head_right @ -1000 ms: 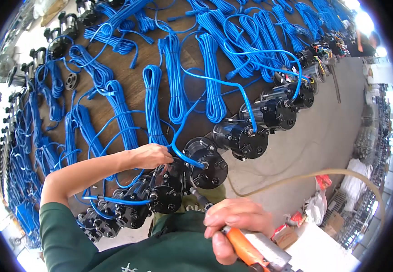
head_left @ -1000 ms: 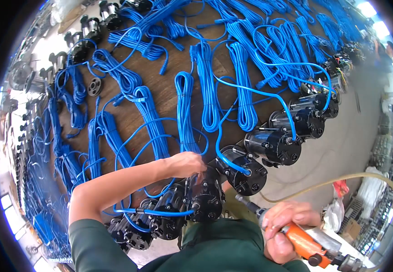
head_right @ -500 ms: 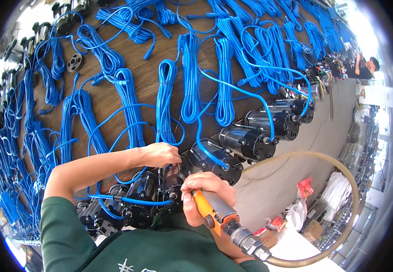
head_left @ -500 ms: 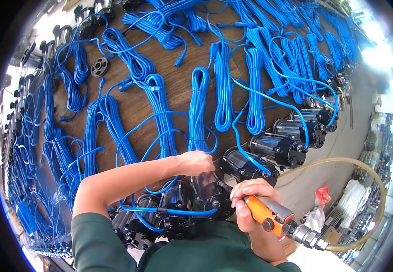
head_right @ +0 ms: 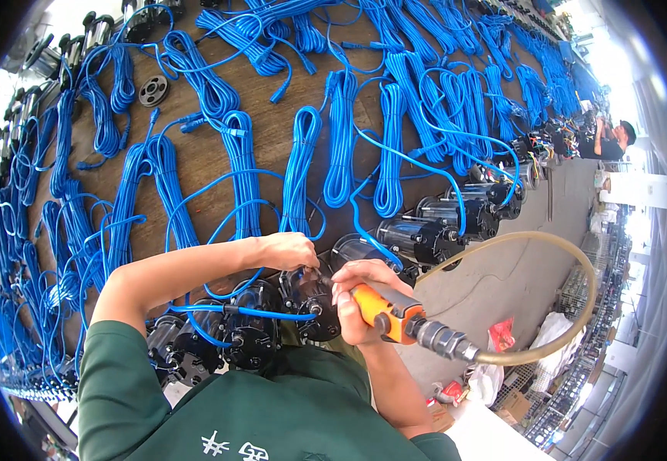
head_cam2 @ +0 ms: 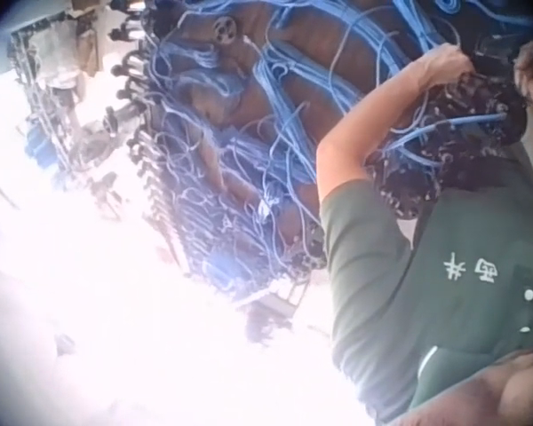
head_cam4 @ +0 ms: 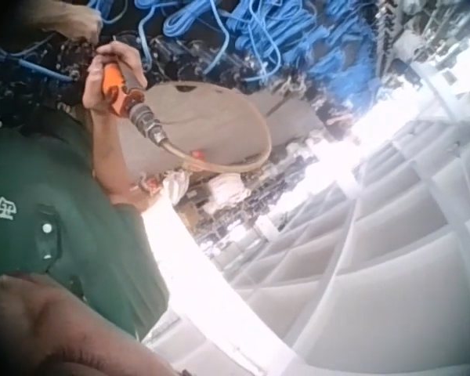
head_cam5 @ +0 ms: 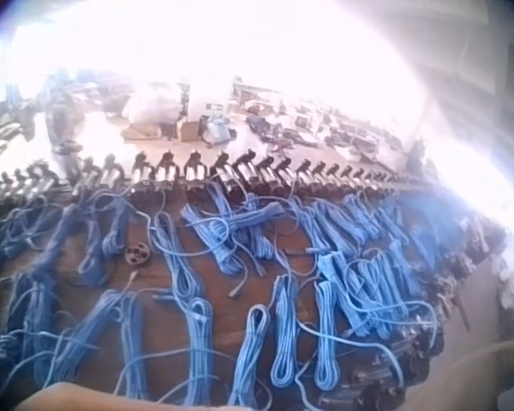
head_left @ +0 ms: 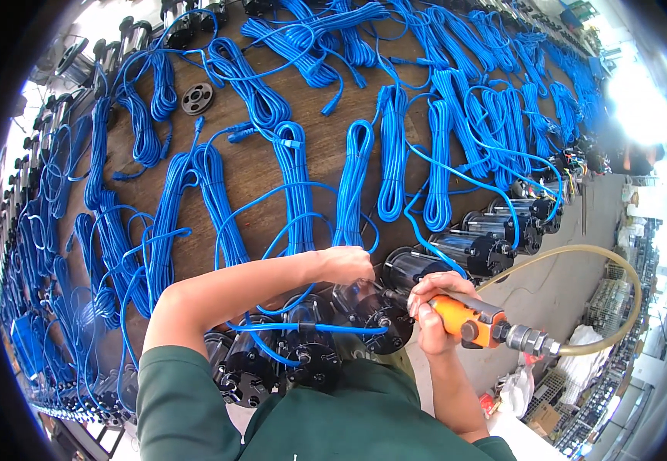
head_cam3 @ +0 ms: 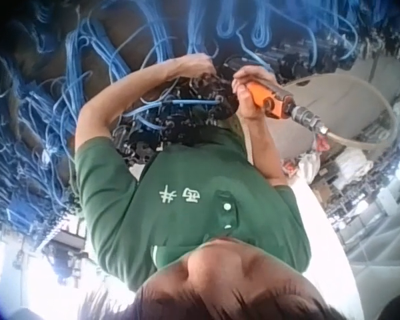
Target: The person is using a pneumatic screwdriver to fasten components onto a long row of black submersible pump housings arranged on a table, handling each unit one by one.
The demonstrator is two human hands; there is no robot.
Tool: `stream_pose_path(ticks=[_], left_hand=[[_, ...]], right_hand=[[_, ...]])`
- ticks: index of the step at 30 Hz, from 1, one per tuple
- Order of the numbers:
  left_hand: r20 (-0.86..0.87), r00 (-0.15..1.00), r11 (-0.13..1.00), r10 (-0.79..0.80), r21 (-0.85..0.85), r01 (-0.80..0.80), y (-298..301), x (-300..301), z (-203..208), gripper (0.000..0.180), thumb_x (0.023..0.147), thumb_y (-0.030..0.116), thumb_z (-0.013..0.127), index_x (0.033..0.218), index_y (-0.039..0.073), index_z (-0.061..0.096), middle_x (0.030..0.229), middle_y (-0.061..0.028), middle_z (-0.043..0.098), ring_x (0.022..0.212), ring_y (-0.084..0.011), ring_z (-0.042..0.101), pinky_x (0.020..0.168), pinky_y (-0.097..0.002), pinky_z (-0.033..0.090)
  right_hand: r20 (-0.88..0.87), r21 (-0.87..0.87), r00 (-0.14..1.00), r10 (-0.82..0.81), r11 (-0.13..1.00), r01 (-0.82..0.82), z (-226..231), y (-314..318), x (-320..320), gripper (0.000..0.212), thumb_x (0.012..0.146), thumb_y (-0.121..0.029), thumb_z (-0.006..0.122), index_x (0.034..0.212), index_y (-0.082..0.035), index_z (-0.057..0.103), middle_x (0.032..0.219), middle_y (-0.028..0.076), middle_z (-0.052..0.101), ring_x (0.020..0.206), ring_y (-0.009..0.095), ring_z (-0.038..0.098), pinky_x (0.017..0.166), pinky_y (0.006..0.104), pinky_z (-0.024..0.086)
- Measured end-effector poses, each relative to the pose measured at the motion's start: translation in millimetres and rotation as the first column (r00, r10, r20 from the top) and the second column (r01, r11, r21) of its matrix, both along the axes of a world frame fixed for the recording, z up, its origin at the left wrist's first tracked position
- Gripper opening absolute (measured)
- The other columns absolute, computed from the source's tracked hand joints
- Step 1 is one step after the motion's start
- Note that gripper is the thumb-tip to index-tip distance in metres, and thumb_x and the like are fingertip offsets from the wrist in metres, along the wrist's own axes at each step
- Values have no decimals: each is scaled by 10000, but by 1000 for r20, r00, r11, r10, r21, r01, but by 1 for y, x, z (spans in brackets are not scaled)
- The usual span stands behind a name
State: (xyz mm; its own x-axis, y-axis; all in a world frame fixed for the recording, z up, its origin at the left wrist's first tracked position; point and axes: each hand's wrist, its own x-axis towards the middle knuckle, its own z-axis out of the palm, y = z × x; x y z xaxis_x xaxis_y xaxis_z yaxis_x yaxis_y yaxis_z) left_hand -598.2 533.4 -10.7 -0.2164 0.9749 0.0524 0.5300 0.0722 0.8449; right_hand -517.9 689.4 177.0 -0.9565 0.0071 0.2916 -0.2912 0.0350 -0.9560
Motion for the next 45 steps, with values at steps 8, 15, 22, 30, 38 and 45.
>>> stream_pose_path(ticks=[8, 15, 22, 30, 38, 45], left_hand=[[-153, 981, 993, 120, 29, -117, -15, 8, 1, 93, 763, 42, 661, 855, 39, 674, 827, -138, 672, 853, -345, 646, 732, -428, 523], [-66, 969, 961, 236, -134, -243, -80, 49, 12, 204, 774, 187, 762, 937, 65, 748, 894, -79, 688, 955, -295, 616, 815, -428, 526], [-79, 945, 947, 317, 69, -312, -71, 72, -17, 173, 824, 160, 719, 941, 34, 741, 852, -89, 688, 880, -297, 643, 769, -409, 543], [-177, 923, 940, 342, 51, -339, -69, 82, -35, 167, 827, 140, 682, 955, 43, 727, 826, -87, 671, 858, -285, 649, 743, -389, 547], [-187, 938, 955, 291, -4, -297, -66, 78, -23, 169, 839, 160, 638, 936, 49, 720, 822, -98, 666, 870, -301, 658, 759, -418, 549], [-86, 871, 845, 483, -216, -490, -109, 24, 86, 157, 750, 174, 729, 828, 44, 771, 765, -160, 722, 684, -319, 700, 648, -408, 542]], right_hand=[[-59, 97, 995, 76, 993, -70, -2, 0, 6, 277, 827, -32, 631, 1080, 36, 542, 890, 167, 606, 647, 179, 605, 514, 278, 528], [67, 88, 998, 7, 996, -13, 10, -1, 5, 315, 800, -32, 613, 1095, 58, 554, 843, 137, 625, 609, 131, 589, 548, 248, 506], [4, -108, 975, 220, 970, -219, 93, -2, 41, 408, 839, -3, 648, 1224, -10, 511, 920, 140, 630, 649, 224, 641, 624, 385, 572], [-130, 180, 927, 350, 928, -325, 39, -47, 31, 287, 787, 16, 658, 1067, 44, 603, 829, 156, 657, 589, 198, 652, 550, 303, 566], [-117, 209, 906, 406, 902, -377, 18, -46, 20, 220, 780, -29, 670, 987, 33, 629, 819, 146, 689, 608, 179, 682, 590, 278, 582], [-127, 144, 866, 483, 873, -466, 11, -40, 20, 248, 803, 13, 635, 1049, 48, 634, 891, 163, 708, 636, 152, 669, 607, 271, 562]])
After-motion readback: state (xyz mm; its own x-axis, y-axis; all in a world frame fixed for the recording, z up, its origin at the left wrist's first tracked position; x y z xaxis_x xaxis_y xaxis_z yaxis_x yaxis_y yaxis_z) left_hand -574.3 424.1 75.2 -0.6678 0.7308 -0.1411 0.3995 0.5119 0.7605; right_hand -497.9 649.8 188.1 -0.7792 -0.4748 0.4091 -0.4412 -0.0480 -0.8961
